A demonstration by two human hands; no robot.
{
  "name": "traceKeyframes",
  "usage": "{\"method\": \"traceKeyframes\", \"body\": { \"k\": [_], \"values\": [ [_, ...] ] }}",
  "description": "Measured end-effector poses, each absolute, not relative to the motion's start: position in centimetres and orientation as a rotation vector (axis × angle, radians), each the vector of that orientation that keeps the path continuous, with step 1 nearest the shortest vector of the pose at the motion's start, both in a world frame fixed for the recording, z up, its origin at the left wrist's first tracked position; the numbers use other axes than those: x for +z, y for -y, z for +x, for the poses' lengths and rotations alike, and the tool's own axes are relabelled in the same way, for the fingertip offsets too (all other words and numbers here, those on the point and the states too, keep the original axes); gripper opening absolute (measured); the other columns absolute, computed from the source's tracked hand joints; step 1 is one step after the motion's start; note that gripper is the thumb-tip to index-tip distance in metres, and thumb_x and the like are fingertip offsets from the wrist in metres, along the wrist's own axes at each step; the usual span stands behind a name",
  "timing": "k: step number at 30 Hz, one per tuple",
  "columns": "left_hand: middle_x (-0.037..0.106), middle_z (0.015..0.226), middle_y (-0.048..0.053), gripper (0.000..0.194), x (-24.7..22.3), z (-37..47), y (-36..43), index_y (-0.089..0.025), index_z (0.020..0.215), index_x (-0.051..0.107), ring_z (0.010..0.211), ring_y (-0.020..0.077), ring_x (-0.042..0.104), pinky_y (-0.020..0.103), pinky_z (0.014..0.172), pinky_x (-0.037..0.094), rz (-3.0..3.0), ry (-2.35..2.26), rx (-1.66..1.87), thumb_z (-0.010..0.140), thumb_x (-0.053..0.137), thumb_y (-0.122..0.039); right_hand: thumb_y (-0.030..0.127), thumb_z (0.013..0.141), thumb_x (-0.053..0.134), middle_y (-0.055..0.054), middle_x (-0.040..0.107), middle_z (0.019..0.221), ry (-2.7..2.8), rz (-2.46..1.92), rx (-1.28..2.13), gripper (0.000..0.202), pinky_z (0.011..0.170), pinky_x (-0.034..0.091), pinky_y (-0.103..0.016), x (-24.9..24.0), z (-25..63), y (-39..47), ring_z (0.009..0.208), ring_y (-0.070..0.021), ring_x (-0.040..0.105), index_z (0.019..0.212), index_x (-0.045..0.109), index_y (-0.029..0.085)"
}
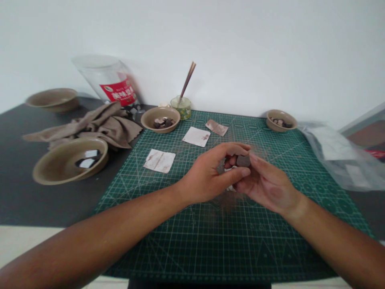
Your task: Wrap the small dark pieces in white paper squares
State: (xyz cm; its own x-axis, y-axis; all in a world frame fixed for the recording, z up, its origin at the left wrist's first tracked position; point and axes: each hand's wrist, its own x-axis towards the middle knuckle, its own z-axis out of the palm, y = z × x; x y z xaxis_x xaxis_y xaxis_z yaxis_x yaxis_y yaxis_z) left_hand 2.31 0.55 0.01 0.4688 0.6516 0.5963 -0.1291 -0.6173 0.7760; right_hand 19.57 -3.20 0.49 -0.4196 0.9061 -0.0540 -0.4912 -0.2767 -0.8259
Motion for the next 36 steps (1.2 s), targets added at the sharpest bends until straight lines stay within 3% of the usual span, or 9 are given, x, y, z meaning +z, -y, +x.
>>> {"method": "traceKeyframes", "body": {
  "k": [10, 20, 23, 26, 31, 36],
  "values": [
    [0.064, 0.128, 0.011, 0.012, -0.4, 2.6, -0.2, -0.02, 0.103, 0.058, 0.118, 0.024, 0.065, 0.044, 0.103, 0.05, 1.666, -0.391, 1.132, 0.096, 0.064, -0.028, 0.046, 0.093, 0.066, -0.001, 0.061, 0.082, 0.987, -0.684, 1.815, 0.028, 0.063, 0.052, -0.022, 0.3, 19.1, 3.2, 0.066, -0.0112, 0.056, 0.099, 0.073, 0.02],
    [0.071, 0.115, 0.007, 0.014, 0.2, 2.6, 0.3, -0.019, 0.092, 0.058, 0.096, 0.0146, 0.069, 0.029, 0.084, 0.055, 1.73, -0.493, 1.22, 0.101, 0.055, -0.028, 0.042, 0.095, 0.065, 0.0, 0.062, 0.082, 0.989, -0.691, 1.839, 0.028, 0.063, 0.051, -0.021, 0.0, 19.2, 3.3, 0.065, -0.0104, 0.056, 0.113, 0.069, 0.022],
    [0.073, 0.107, 0.006, 0.017, 0.3, 2.5, 0.5, -0.019, 0.097, 0.062, 0.089, 0.0136, 0.069, 0.027, 0.079, 0.055, 1.777, -0.581, 1.247, 0.102, 0.053, -0.032, 0.044, 0.093, 0.067, 0.0, 0.062, 0.083, 1.007, -0.714, 1.852, 0.031, 0.061, 0.051, -0.021, 0.0, 19.3, 3.4, 0.065, -0.0108, 0.057, 0.113, 0.068, 0.021],
    [0.074, 0.102, 0.005, 0.021, 0.2, 2.5, 0.4, -0.019, 0.107, 0.064, 0.09, 0.0148, 0.069, 0.028, 0.08, 0.056, 1.81, -0.658, 1.287, 0.104, 0.05, -0.035, 0.046, 0.094, 0.065, -0.001, 0.062, 0.082, 1.039, -0.711, 1.836, 0.03, 0.059, 0.05, -0.02, 0.1, 19.4, 3.4, 0.066, -0.0106, 0.059, 0.107, 0.07, 0.02],
    [0.072, 0.114, 0.005, 0.02, -0.1, 2.4, -0.1, -0.021, 0.11, 0.061, 0.099, 0.0157, 0.069, 0.029, 0.084, 0.057, 1.82, -0.739, 1.447, 0.106, 0.045, -0.031, 0.048, 0.095, 0.063, -0.003, 0.065, 0.096, 1.084, -0.68, 1.776, 0.031, 0.059, 0.05, -0.02, 0.2, 19.7, 3.2, 0.067, -0.0094, 0.059, 0.108, 0.069, 0.021],
    [0.074, 0.11, 0.003, 0.013, 0.0, 2.3, -0.2, -0.021, 0.108, 0.064, 0.101, 0.0151, 0.07, 0.03, 0.091, 0.055, 1.909, -0.835, 1.469, 0.102, 0.053, -0.023, 0.044, 0.094, 0.065, -0.003, 0.068, 0.09, 1.044, -0.706, 1.775, 0.026, 0.058, 0.051, -0.02, 0.5, 19.8, 3.2, 0.066, -0.0103, 0.061, 0.107, 0.069, 0.021]
  ]
}}
